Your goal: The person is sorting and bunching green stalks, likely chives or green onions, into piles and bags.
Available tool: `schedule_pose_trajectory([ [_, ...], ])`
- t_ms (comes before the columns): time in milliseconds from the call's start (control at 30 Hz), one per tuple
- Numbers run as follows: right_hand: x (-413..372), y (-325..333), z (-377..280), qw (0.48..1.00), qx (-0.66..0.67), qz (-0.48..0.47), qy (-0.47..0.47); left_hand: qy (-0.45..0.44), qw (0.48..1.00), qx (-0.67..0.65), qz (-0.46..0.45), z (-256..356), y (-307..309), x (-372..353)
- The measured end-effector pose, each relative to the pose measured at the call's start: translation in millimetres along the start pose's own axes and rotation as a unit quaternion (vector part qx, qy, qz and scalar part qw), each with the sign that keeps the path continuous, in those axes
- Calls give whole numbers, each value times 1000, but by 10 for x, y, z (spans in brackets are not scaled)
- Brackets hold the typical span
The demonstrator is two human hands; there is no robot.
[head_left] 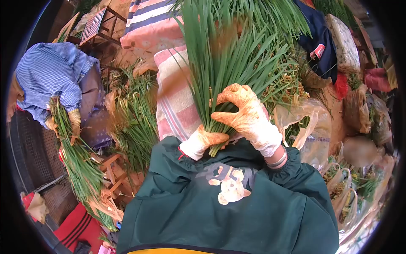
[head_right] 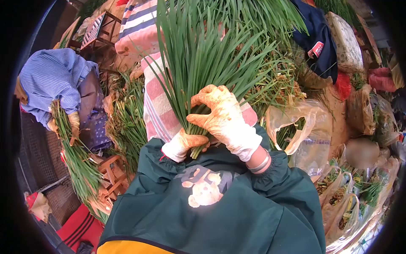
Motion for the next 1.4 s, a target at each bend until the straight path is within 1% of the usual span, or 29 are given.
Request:
schedule_pose_trajectory([
  [33, 3, -18, -24, 1000, 0, -2, 0, -7, 1000, 1, 0, 1, -1, 6],
  [100, 9, 2, -37, 999, -27, 28, -27, -13, 1000, 2, 1, -15, 13, 16],
  [167, 0, -24, -8, 999, -28, 24, -31, 3, 1000, 5, 6, -75, 40, 30],
  [233, 2, -34, 16, 999, -27, 19, -34, -6, 1000, 0, 9, -61, 41, 43],
  [300, -22, 7, 95, 998, 29, 27, -58, -14, 1000, -5, 12, -47, 42, 29],
  [433, -35, -9, 143, 997, 34, 5, -74, -15, 1000, -10, 4, -10, 12, 2],
  [500, -61, -62, 265, 984, 130, 5, -125, -13, 1000, -4, 3, 2, -3, -6],
  [533, -56, -44, 238, 984, 130, 3, -125, -11, 1000, -8, 10, 15, -13, -14],
  [600, -23, 8, 117, 992, 63, -11, -106, -9, 1000, -13, 15, -2, 6, -4],
  [700, -11, -5, 138, 993, 74, 9, -97, -14, 1000, 4, 6, -47, 52, 24],
  [833, -36, -35, 163, 993, 78, 10, -92, -17, 1000, -4, 5, -4, 11, 13],
  [867, -81, -82, 308, 968, 181, 15, -172, -17, 1000, -8, 12, 5, 11, 0],
  [933, -134, -142, 409, 927, 282, 17, -248, -19, 1000, -10, 18, -43, 49, 11],
  [1000, -124, -135, 384, 846, 458, 25, -273, -21, 999, -11, 22, -40, 58, 9],
  [1033, -104, -90, 434, 836, 477, 50, -267, -21, 1000, -2, 23, -13, 42, 1],
  [1067, -48, -31, 511, 848, 469, 59, -241, -20, 1000, 7, 24, 3, 34, -6],
  [1133, -54, 254, 734, 839, 454, 150, -259, -18, 1000, 7, 21, -13, 54, -14],
  [1200, 14, 564, 876, 730, 622, 194, -206, -15, 1000, 9, 16, -46, 81, -12],
  [1267, 57, 1081, 992, 691, 686, 193, -125, 8, 1000, 7, 17, -117, 135, 3],
  [1333, -134, 1702, 1204, 686, 666, 289, -55, 19, 1000, -15, 8, -148, 143, -1],
  [1367, -336, 2012, 1458, 749, 570, 332, -69, 24, 999, -34, -3, -160, 135, -5],
  [1400, -509, 2242, 1627, 799, 465, 371, -84, 29, 998, -53, -14, -186, 152, -4],
])
Point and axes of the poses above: each hand's wrist, its own x-axis towards the middle knuckle, its own y-axis out of the back of the hand, z = x × y, the point moved 10 cm from there along x, towards the middle knuckle
